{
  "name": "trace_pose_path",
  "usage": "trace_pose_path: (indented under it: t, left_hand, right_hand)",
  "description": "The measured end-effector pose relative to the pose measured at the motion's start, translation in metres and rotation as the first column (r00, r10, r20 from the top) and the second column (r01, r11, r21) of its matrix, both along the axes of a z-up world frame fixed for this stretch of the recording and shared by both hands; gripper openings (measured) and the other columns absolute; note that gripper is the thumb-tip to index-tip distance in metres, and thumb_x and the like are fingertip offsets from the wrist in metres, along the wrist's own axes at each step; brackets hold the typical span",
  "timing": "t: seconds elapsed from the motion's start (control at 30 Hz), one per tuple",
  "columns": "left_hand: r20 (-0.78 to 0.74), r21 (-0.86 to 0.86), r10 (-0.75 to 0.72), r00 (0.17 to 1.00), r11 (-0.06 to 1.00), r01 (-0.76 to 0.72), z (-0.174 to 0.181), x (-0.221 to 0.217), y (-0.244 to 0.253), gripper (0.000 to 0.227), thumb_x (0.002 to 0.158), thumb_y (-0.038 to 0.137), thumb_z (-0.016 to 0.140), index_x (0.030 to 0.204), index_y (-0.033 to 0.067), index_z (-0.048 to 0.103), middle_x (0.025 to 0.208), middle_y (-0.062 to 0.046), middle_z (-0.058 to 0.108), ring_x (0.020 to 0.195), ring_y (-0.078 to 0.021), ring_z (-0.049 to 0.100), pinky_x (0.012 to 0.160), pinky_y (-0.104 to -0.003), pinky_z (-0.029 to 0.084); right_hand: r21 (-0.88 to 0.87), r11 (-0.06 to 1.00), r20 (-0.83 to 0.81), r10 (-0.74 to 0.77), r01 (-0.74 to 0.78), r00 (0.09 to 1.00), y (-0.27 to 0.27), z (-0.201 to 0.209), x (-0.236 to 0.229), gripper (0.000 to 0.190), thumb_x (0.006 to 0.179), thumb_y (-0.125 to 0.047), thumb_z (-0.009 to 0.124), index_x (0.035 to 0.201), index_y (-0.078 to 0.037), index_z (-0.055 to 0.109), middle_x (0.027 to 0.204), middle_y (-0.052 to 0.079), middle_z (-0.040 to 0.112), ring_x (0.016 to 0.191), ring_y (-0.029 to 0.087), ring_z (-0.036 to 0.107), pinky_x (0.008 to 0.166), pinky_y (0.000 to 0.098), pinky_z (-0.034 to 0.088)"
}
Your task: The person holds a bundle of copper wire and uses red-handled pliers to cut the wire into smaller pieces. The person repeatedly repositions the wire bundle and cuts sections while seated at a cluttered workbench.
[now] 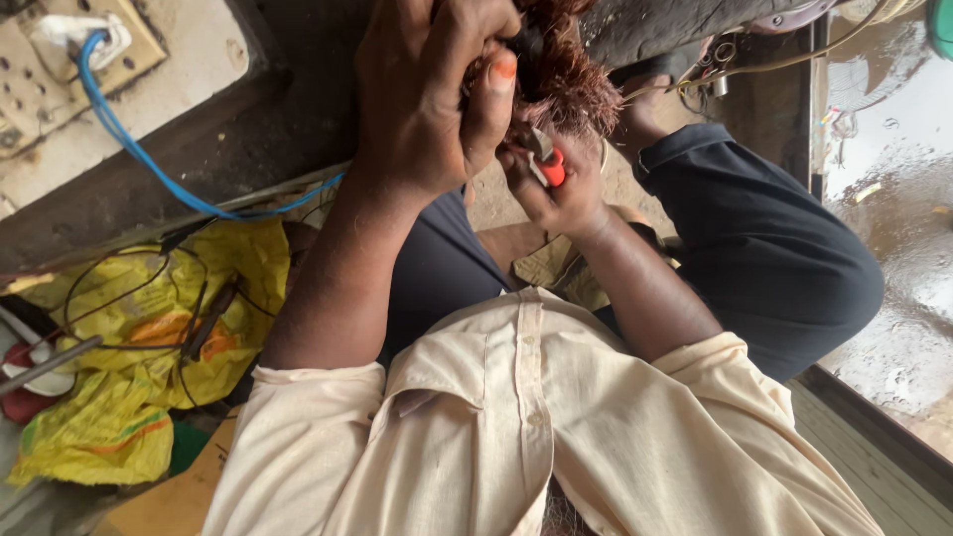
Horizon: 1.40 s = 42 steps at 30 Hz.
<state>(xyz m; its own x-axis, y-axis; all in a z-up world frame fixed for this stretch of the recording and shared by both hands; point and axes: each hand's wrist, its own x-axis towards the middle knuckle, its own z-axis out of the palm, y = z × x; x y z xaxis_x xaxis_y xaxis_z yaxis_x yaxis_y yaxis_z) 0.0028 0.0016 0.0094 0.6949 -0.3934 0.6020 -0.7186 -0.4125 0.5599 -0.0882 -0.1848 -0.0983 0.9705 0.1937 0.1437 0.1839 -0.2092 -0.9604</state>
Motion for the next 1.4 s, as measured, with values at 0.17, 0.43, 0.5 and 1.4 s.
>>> trace_pose_path:
  t: [0.17, 0.43, 0.5, 1.4]
  left_hand:
    - [0.001, -0.034, 0.031, 1.0, 0.999, -0.031, 0.009, 0.001, -0.002, 0.023, 0.119, 0.029, 0.043, 0.12, 0.0096, 0.056, 0.114, -0.008, 0.057, 0.099, -0.0238, 0.062, 0.09, -0.038, 0.051]
    - [-0.07, -0.14, 0.025, 0.997, 0.99, -0.035, 0.006, 0.005, -0.007, 0.022, 0.12, 0.024, 0.043, 0.127, 0.0062, 0.055, 0.118, -0.01, 0.06, 0.098, -0.0264, 0.065, 0.086, -0.04, 0.053]
    - [-0.071, -0.137, 0.027, 0.997, 0.99, -0.036, 0.006, 0.005, -0.006, 0.021, 0.119, 0.023, 0.044, 0.124, 0.0064, 0.055, 0.117, -0.011, 0.06, 0.096, -0.0269, 0.065, 0.085, -0.039, 0.053]
    - [-0.013, -0.125, 0.028, 1.0, 0.992, -0.03, 0.001, 0.004, -0.005, 0.019, 0.118, 0.021, 0.053, 0.13, 0.006, 0.053, 0.114, -0.009, 0.06, 0.104, -0.0229, 0.065, 0.094, -0.038, 0.054]
  right_hand:
    - [-0.011, 0.999, 0.185, 0.052, -0.051, 0.981, -0.005, 0.032, 0.012, 0.025, 0.099, -0.002, 0.068, 0.124, -0.002, 0.065, 0.103, 0.011, 0.071, 0.094, 0.019, 0.072, 0.087, 0.0318, 0.057]
    - [-0.045, 0.999, -0.031, 0.022, -0.024, 0.999, -0.026, 0.054, -0.001, 0.034, 0.091, -0.004, 0.063, 0.124, 0.001, 0.062, 0.095, 0.009, 0.066, 0.086, 0.015, 0.064, 0.08, 0.0294, 0.053]
    - [0.432, 0.899, -0.349, 0.094, 0.072, 0.932, -0.016, 0.047, -0.011, 0.033, 0.099, -0.005, 0.057, 0.132, -0.001, 0.059, 0.1, 0.004, 0.064, 0.087, 0.011, 0.061, 0.08, 0.0276, 0.052]
    - [-0.071, 0.993, -0.146, -0.102, 0.092, 0.984, 0.005, 0.098, -0.026, 0.04, 0.11, -0.02, 0.06, 0.145, 0.0, 0.054, 0.134, 0.008, 0.067, 0.122, 0.013, 0.058, 0.108, 0.0296, 0.047]
